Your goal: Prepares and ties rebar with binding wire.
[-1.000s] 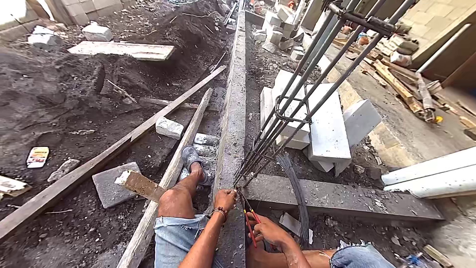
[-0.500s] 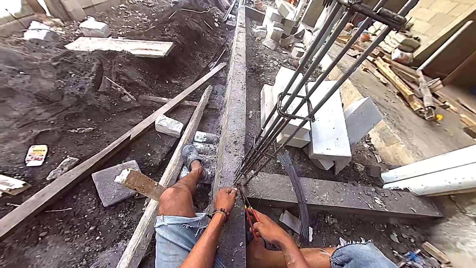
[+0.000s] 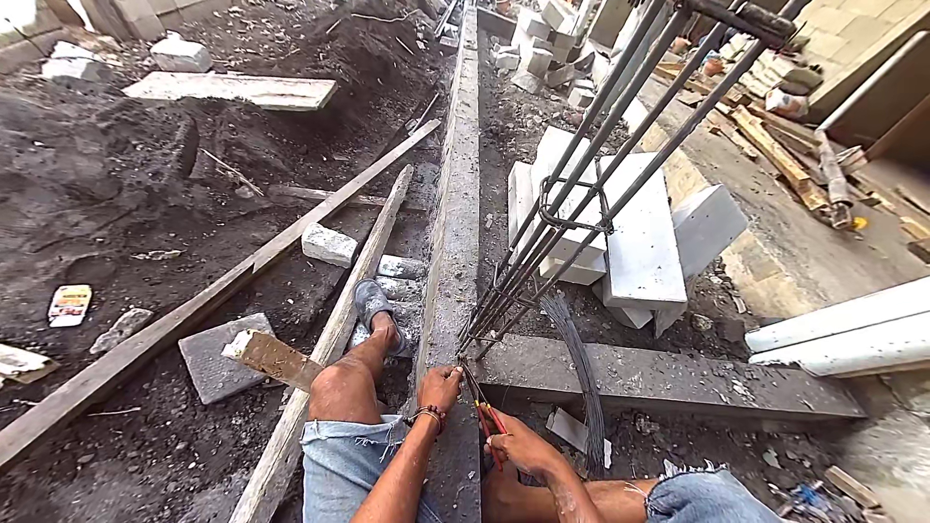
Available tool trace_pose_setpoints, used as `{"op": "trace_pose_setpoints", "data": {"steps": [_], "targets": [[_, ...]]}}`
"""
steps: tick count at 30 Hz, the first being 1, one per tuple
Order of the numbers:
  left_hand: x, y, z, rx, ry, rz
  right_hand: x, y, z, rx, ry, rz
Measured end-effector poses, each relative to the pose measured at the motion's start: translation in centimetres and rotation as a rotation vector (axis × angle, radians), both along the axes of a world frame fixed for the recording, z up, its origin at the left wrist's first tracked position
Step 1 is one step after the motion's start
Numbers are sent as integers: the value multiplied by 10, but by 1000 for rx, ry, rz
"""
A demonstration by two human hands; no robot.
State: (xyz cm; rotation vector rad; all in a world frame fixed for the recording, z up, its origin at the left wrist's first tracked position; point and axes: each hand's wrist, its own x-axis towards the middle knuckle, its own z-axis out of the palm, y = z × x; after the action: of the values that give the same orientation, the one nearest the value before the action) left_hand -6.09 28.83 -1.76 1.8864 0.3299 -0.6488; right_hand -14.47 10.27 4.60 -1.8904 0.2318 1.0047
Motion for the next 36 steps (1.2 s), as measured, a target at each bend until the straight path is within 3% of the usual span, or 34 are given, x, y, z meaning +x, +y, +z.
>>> {"op": "trace_pose_setpoints", "data": {"steps": [8,15,22,24,27,30,33,36], "targets": [[0,0,-1,1,-4,19,-16,17,-12,129,112,-228],[0,2,-3,30,-21,-2,-24,26,-28,249,160,-274],[-1,1,1,85,-14,-18,-20,20,-14,230,161,-338],[-11,-3,3,-115,79,143,-22,18,-11,324,190,-414],[-28,-14,17,-690,393,486,-25,10,-19,547,261,-481],[-28,-24,19,-1105,562,582,-27,5,-30,697,339,-493],[-23,-29,14,-1248,568,524,-28,2,-35,726,404,-489],[-22,-38,9,-1212,529,590,-29,7,-34,533,352,-451]]}}
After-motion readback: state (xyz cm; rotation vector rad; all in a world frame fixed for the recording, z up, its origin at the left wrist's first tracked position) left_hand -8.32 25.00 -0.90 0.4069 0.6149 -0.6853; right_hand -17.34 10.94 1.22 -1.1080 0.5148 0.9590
